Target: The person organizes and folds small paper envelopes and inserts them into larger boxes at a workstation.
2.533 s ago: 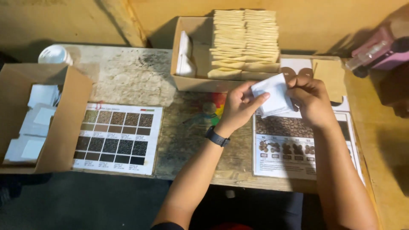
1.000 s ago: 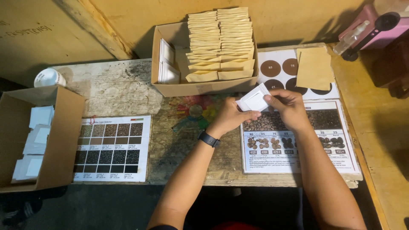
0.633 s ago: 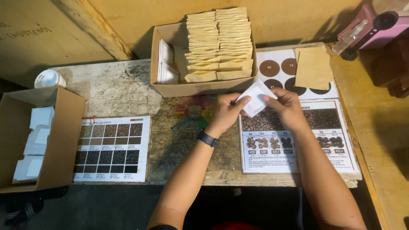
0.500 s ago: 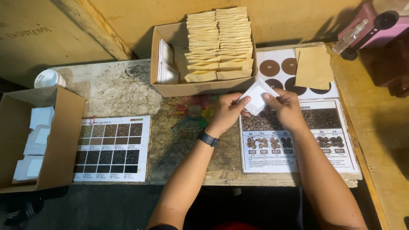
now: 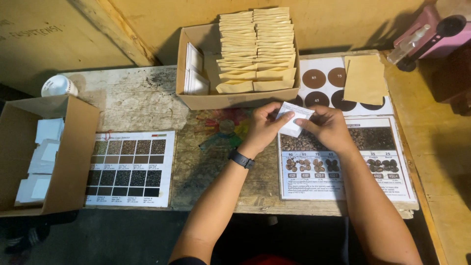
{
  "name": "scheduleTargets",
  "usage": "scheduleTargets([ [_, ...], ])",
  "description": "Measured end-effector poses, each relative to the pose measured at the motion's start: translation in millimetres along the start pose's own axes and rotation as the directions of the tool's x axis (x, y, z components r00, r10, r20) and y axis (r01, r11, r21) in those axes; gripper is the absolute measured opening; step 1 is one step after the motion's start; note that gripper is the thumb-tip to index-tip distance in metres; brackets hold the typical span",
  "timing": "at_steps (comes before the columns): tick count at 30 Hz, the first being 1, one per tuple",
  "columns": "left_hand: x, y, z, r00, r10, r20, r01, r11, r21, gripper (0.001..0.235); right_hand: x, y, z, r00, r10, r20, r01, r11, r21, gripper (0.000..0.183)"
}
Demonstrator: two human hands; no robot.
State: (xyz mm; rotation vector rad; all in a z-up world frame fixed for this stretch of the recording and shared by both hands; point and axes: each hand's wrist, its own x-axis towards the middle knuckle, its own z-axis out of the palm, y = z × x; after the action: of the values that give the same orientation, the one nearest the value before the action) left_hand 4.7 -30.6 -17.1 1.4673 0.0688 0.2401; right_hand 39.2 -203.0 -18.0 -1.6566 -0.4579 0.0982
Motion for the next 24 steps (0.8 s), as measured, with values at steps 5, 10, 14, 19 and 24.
scheduleTargets([
  [5,3.3,-10.7,-6.6,0.999,-0.021,-0.039,0.021,1.0,-0.022,0.017,-0.1,15.0,-4.1,1.0,-0.007,-0.018,0.007,1.0,-0.001,0.014],
  [10,0.9,-10.9,-5.7,0.997,0.017,0.069,-0.013,0.998,-0.055,0.024,1.8,7.9,-4.0,0.999,-0.033,-0.032,0.034,0.999,0.019,0.008],
  [14,-0.3,-8.3,-3.0,0.996,0.049,0.07,-0.05,0.999,0.018,0.021,1.5,6.6,-0.7,0.999,-0.042,-0.015,0.042,0.999,0.017,0.007],
  [19,4.1,-12.4,-5.1,0.981,0.171,0.087,-0.176,0.983,0.057,0.018,0.6,9.4,2.1,0.999,-0.042,0.022,0.042,0.998,0.036,0.008],
  [24,4.8,-17.3,-7.2,0.979,0.19,0.066,-0.195,0.977,0.08,0.015,1.4,17.7,0.1,0.997,-0.031,0.066,0.029,0.999,0.021,0.009],
])
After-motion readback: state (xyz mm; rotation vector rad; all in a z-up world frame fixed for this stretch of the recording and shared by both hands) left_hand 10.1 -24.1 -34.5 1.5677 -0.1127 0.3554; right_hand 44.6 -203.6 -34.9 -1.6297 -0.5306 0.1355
